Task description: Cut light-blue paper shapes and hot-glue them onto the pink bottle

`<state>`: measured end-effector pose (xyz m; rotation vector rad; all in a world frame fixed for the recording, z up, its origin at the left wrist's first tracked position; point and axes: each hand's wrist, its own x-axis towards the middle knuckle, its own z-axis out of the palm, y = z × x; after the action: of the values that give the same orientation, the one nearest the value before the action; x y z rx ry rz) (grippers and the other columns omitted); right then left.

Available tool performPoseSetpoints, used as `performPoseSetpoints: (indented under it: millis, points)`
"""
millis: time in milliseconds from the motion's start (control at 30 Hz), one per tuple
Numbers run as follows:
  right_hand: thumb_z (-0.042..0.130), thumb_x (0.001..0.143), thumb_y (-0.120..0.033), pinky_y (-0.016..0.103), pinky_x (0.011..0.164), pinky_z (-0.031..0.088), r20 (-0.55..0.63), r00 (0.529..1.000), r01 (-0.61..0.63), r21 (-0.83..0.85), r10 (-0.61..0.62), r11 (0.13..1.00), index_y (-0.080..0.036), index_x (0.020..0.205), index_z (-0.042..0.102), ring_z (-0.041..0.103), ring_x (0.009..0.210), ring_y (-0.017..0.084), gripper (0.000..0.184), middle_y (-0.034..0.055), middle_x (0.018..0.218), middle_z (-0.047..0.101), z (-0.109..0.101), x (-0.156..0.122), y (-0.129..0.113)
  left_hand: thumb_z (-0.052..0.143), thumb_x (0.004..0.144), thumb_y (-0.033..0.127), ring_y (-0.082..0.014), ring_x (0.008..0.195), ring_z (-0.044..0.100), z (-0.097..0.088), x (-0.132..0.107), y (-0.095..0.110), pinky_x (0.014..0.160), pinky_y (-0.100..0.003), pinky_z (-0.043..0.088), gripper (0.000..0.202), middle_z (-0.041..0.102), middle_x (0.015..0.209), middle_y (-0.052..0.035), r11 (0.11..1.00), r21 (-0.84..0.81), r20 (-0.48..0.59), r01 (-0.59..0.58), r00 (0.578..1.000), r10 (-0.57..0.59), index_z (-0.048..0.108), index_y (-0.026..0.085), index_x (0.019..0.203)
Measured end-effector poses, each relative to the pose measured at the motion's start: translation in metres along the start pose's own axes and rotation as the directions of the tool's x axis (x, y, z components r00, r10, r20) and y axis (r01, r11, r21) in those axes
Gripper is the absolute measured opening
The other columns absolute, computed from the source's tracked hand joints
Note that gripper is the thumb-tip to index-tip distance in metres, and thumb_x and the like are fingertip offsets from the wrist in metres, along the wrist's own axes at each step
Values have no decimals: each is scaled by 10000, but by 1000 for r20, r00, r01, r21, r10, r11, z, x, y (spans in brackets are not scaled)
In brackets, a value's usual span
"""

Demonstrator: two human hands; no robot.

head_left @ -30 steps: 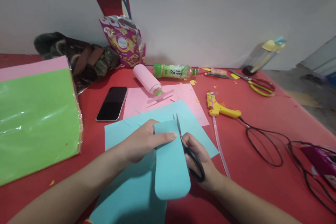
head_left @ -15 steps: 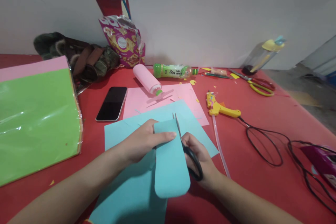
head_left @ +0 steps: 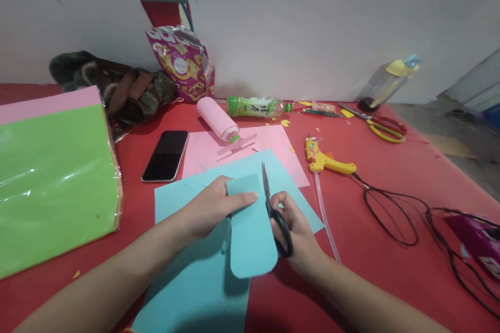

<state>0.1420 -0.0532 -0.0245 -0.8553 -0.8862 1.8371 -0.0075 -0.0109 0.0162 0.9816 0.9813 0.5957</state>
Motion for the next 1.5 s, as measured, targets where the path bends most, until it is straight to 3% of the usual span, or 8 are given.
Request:
performPoseSetpoints:
  millis: [233,400,633,833,967,1133,1367,1500]
  points:
    - [623,647,-516,197,472,357,-116,989,95,17,-93,995,-228,801,357,442,496,74,421,-63,608,475,-2,6,-1,523,712,367,-122,429,500,-7,8,-2,437,-234,408,276,502,464,19,953,292,-111,-82,987,119,493,141,556]
    - [724,570,-275,156,456,320,-229,968,83,-99,-104,992,-234,790,324,408,511,48,458,-84,669,466,-2,9,-1,484,739,334,-94,392,452,-8,12,-5,406,-195,360,308,458,419,36,820,558,-229,-126,927,298,439,154,494]
    - [634,573,-144,149,438,321,-328,912,164,-262,-248,951,-232,768,311,399,479,42,388,-97,647,464,-5,13,-3,507,737,386,-111,449,497,-7,12,-9,435,-200,393,294,511,487,19,849,507,-277,-152,904,327,471,148,567]
    - [595,595,-115,150,438,317,-309,882,260,-314,-357,913,-240,780,315,406,499,48,358,-94,674,473,-13,19,-3,545,712,360,-124,567,542,-15,9,-2,533,-219,442,232,566,659,-5,849,480,-264,-222,886,381,557,131,741]
    - [579,607,-95,153,443,309,-293,861,309,-347,-415,886,-234,774,312,403,513,51,345,-89,673,476,-15,20,-3,587,680,315,-137,614,554,-24,1,2,568,-224,430,208,599,677,-24,802,572,-254,-171,893,371,597,117,745]
    - [561,621,-97,164,455,306,-251,861,326,-396,-443,858,-232,780,305,405,511,55,330,-88,649,479,-14,19,-5,637,632,276,-142,592,569,-32,-16,-5,579,-241,443,205,614,642,-22,834,538,-284,-118,906,312,621,109,749]
    - [563,644,-160,188,511,371,-184,872,308,-514,-453,801,-234,775,287,486,558,74,314,-74,659,507,-12,18,-1,715,533,268,-108,503,525,-34,-27,-26,529,-240,466,249,543,517,41,941,286,-468,-180,831,301,592,130,700]
    - [544,676,-272,208,486,386,-164,861,286,-625,-481,726,-240,785,286,492,525,94,282,-76,617,478,-17,21,2,740,467,330,-96,496,508,-45,-23,-38,518,-239,480,320,525,520,48,950,183,-513,-252,800,311,582,132,663]
